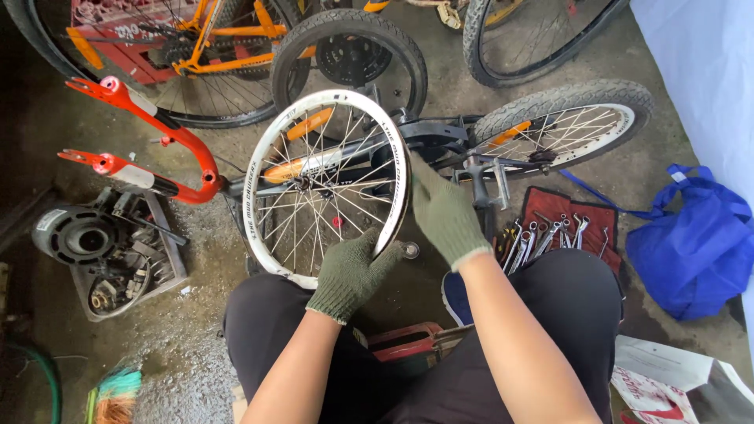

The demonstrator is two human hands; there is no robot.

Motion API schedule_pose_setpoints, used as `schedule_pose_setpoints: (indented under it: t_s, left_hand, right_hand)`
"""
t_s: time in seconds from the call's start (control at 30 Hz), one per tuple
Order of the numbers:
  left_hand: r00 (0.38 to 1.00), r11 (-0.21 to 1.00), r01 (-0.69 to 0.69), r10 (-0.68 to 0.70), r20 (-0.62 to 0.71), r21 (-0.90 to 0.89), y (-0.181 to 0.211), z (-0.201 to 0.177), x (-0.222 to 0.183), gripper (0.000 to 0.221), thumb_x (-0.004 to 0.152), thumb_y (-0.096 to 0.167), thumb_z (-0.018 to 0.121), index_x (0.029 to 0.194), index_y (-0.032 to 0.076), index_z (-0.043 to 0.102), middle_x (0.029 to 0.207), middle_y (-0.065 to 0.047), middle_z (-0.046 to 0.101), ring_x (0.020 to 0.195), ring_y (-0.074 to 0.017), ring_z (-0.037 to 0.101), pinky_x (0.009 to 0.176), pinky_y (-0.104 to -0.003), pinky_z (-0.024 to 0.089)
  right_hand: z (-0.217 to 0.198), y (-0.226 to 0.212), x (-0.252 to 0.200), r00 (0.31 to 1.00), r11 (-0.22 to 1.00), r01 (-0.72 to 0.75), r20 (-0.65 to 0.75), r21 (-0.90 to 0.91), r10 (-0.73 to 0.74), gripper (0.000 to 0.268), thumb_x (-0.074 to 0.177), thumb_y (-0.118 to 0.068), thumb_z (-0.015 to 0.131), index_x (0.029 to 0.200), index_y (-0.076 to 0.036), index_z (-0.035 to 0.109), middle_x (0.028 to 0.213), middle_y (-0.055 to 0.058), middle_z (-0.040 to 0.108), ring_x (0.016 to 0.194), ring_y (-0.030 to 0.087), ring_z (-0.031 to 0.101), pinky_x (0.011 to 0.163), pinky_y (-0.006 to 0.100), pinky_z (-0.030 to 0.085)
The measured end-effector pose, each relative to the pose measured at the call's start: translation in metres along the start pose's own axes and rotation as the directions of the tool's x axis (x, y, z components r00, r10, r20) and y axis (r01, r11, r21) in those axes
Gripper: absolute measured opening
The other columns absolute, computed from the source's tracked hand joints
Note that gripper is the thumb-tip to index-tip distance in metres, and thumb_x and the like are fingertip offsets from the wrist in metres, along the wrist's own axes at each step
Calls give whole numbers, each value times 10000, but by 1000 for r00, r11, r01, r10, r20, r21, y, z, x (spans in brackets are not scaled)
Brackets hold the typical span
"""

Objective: Cleaning a bicycle wheel rim with a brush and applying lubricant from a spray can

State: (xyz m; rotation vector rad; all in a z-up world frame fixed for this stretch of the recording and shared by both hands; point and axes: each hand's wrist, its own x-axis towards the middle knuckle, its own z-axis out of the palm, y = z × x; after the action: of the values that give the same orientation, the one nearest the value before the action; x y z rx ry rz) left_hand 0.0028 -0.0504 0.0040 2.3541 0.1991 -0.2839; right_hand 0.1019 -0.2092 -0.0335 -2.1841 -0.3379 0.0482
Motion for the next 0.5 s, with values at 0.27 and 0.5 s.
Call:
schedule_pose_setpoints:
  t_s: [0.27,0.5]
  left_hand:
    - [1000,1000,-16,16,-14,2,-23,13,7,476,921,633,552,927,161,615,754,-248,664,863,-488,687,763,-541,563]
    - [1000,999,-22,22,17,-24,-14,4,6,492,922,644,558,879,156,604,734,-233,665,831,-473,697,728,-527,566]
  right_hand:
    - [-8,-22,-46,998,999,-40,45,-32,41,517,976,-115,531,1491,-157,526,947,86,589,845,213,502,708,329,437]
    - [-3,-34,-72,995,995,-82,-61,57,85,449,951,-153,587,1397,-124,623,1287,217,685,1233,380,603,961,480,541]
